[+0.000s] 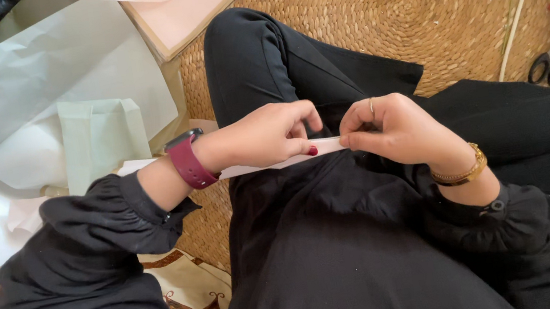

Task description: The person folds a large sheet of white and gold paper around the base of a bouquet of flowers by hand.

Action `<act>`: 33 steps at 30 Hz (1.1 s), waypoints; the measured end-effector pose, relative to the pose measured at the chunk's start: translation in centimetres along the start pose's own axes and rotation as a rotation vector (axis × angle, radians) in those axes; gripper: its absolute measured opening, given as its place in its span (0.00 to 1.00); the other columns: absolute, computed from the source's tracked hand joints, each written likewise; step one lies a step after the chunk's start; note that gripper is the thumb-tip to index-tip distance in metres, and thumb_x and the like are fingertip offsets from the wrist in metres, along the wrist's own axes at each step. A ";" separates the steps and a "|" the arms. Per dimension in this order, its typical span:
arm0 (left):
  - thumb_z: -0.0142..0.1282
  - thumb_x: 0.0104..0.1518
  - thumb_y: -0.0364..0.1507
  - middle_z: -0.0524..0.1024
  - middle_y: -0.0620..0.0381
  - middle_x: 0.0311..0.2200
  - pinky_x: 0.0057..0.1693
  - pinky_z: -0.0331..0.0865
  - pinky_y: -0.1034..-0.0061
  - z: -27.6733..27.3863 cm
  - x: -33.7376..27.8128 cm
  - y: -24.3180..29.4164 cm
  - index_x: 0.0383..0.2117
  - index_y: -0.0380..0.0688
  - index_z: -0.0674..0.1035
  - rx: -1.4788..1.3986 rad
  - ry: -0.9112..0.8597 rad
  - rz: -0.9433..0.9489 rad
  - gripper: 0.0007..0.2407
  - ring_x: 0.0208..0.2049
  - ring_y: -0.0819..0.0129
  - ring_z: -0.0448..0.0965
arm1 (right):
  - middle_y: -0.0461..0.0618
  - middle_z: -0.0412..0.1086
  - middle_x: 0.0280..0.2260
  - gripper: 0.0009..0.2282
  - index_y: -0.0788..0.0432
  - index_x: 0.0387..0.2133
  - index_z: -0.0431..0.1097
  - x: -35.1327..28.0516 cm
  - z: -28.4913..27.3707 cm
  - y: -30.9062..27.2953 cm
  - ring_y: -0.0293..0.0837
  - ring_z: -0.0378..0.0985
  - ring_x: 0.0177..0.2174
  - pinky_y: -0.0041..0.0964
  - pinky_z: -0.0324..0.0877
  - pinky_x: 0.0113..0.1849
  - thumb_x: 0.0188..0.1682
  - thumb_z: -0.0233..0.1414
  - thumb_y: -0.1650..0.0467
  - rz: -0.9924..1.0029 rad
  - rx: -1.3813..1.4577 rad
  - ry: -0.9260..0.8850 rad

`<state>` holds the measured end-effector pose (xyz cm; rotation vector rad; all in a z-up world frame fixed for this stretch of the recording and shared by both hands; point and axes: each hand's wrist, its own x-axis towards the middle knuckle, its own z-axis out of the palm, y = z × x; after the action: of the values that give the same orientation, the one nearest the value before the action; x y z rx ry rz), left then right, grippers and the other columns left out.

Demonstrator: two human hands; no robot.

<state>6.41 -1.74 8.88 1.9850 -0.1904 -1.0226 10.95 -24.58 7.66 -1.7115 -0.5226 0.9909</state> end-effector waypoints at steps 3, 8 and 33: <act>0.48 0.56 0.33 0.81 0.61 0.25 0.42 0.69 0.72 0.5 1.0 -0.8 0.30 0.50 0.80 -0.008 -0.021 -0.039 0.07 0.31 0.64 0.80 | 0.44 0.72 0.17 0.03 0.60 0.22 0.77 0.4 -0.2 -0.5 0.32 0.68 0.20 0.27 0.66 0.27 0.39 0.56 0.74 0.174 -0.044 -0.019; 0.46 0.56 0.30 0.81 0.62 0.26 0.42 0.69 0.74 0.3 0.9 -1.1 0.29 0.50 0.81 -0.065 -0.038 -0.082 0.08 0.30 0.69 0.79 | 0.48 0.71 0.14 0.03 0.63 0.22 0.77 0.8 -0.2 -0.4 0.33 0.66 0.17 0.24 0.61 0.24 0.39 0.57 0.74 0.251 0.031 0.027; 0.50 0.52 0.25 0.66 0.58 0.17 0.45 0.55 0.57 3.7 0.4 0.9 0.20 0.47 0.73 1.034 0.757 0.560 0.04 0.26 0.61 0.68 | 0.43 0.71 0.34 0.16 0.52 0.36 0.72 -1.2 3.5 0.4 0.42 0.72 0.37 0.55 0.47 0.54 0.37 0.62 0.60 -0.474 -0.862 0.438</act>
<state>4.21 -4.74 8.28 2.8041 -0.9173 0.3332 7.39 -23.63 7.32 -2.3013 -1.0910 -0.0029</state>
